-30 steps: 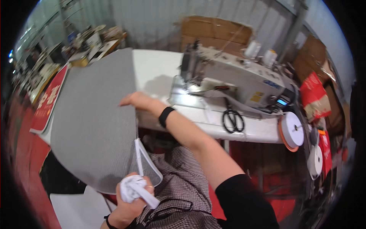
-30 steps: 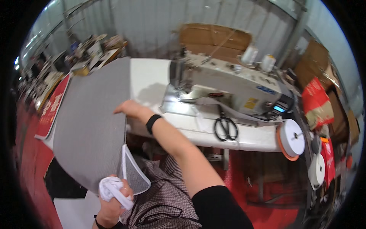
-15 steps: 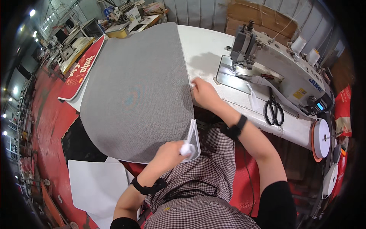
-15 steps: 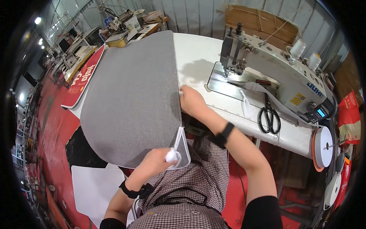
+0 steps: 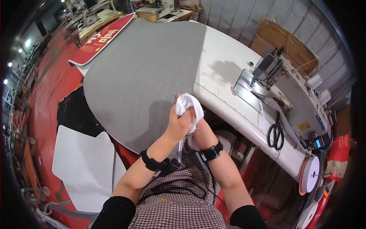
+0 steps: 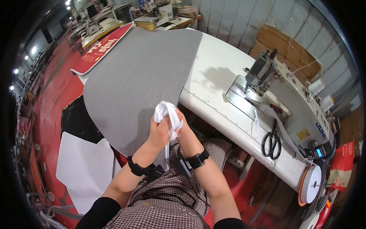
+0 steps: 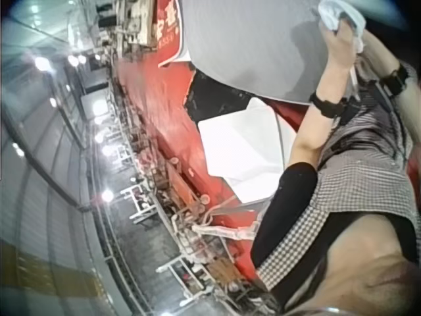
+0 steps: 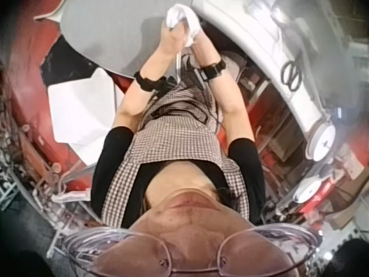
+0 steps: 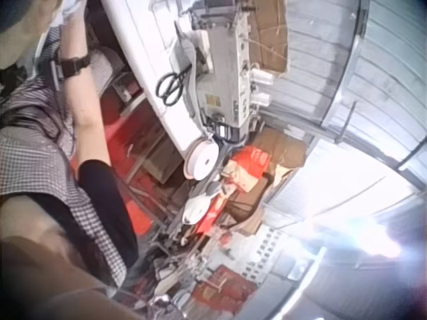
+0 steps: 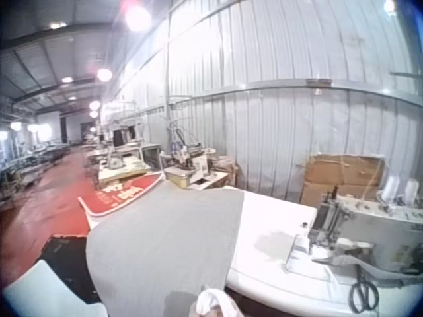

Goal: Using a sewing machine and scissors to trim and assemble fabric covers for chairs.

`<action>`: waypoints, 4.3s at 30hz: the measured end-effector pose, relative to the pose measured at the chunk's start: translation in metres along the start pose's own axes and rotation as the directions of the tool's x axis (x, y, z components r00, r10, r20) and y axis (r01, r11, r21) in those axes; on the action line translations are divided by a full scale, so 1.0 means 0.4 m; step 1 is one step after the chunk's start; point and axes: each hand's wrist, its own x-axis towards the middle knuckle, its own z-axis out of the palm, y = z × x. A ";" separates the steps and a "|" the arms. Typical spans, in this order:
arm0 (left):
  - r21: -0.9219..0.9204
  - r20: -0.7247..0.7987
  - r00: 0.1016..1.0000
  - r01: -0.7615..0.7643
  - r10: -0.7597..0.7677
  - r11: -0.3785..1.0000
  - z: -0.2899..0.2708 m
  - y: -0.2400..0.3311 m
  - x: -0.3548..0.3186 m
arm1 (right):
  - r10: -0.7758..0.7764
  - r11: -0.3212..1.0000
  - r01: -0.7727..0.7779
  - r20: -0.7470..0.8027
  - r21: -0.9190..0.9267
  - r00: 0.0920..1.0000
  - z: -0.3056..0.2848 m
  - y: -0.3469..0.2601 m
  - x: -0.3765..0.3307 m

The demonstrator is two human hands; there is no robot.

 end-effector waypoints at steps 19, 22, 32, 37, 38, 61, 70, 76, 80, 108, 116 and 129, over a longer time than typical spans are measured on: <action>0.236 0.259 0.956 0.075 -0.137 0.969 -0.031 0.237 -0.481 | -0.067 0.854 -0.032 -0.169 -0.520 0.983 0.128 -0.051 0.201; 0.175 0.150 0.988 -0.067 0.041 0.982 -0.086 0.274 -0.424 | 0.140 0.946 -0.008 0.387 -0.324 0.911 0.086 -0.017 0.056; -0.143 0.095 0.950 0.309 -0.298 0.940 -0.181 0.279 -0.544 | 0.148 0.989 -0.148 0.207 -0.018 0.967 0.038 0.047 0.197; -0.120 -0.467 0.880 0.030 -0.083 0.992 -0.457 0.279 -0.698 | -0.020 1.000 0.019 -0.025 -0.015 0.999 0.064 -0.035 0.400; -0.138 -0.527 0.845 0.019 -0.090 0.990 -0.514 0.234 -0.714 | 0.026 1.000 -0.026 -0.020 0.011 0.999 0.065 -0.050 0.437; -0.383 -0.449 0.894 -0.210 0.017 0.900 -0.528 -0.006 -0.081 | -0.628 0.428 0.887 0.648 -0.176 0.432 0.617 -0.636 0.176; 0.315 -0.500 0.354 -0.776 0.791 0.546 -0.543 0.623 0.244 | -0.254 0.720 0.684 0.962 0.120 0.098 0.694 -0.982 0.103; 0.546 -0.335 0.153 -0.773 0.930 0.324 -0.531 0.868 0.152 | -0.255 0.848 0.477 0.967 0.232 -0.016 0.681 -0.962 0.141; 0.697 -0.091 0.093 -0.706 0.992 0.130 -0.608 0.890 -0.086 | -0.320 0.831 0.518 0.935 0.201 0.151 0.715 -0.910 0.205; 0.252 -0.214 0.949 -0.175 0.231 0.952 -0.215 0.150 0.043 | -0.535 0.543 0.580 0.282 -0.608 0.796 0.442 -0.749 0.234; 0.206 -0.288 0.943 0.232 -0.167 0.951 -0.149 -0.134 -0.026 | -0.282 0.682 0.134 -0.089 -0.719 0.955 0.029 -0.699 0.305; 0.870 0.451 0.553 -0.099 -0.700 0.483 -0.051 0.118 -0.111 | 0.027 0.840 -0.154 -0.243 -0.520 0.970 -0.242 -0.334 -0.028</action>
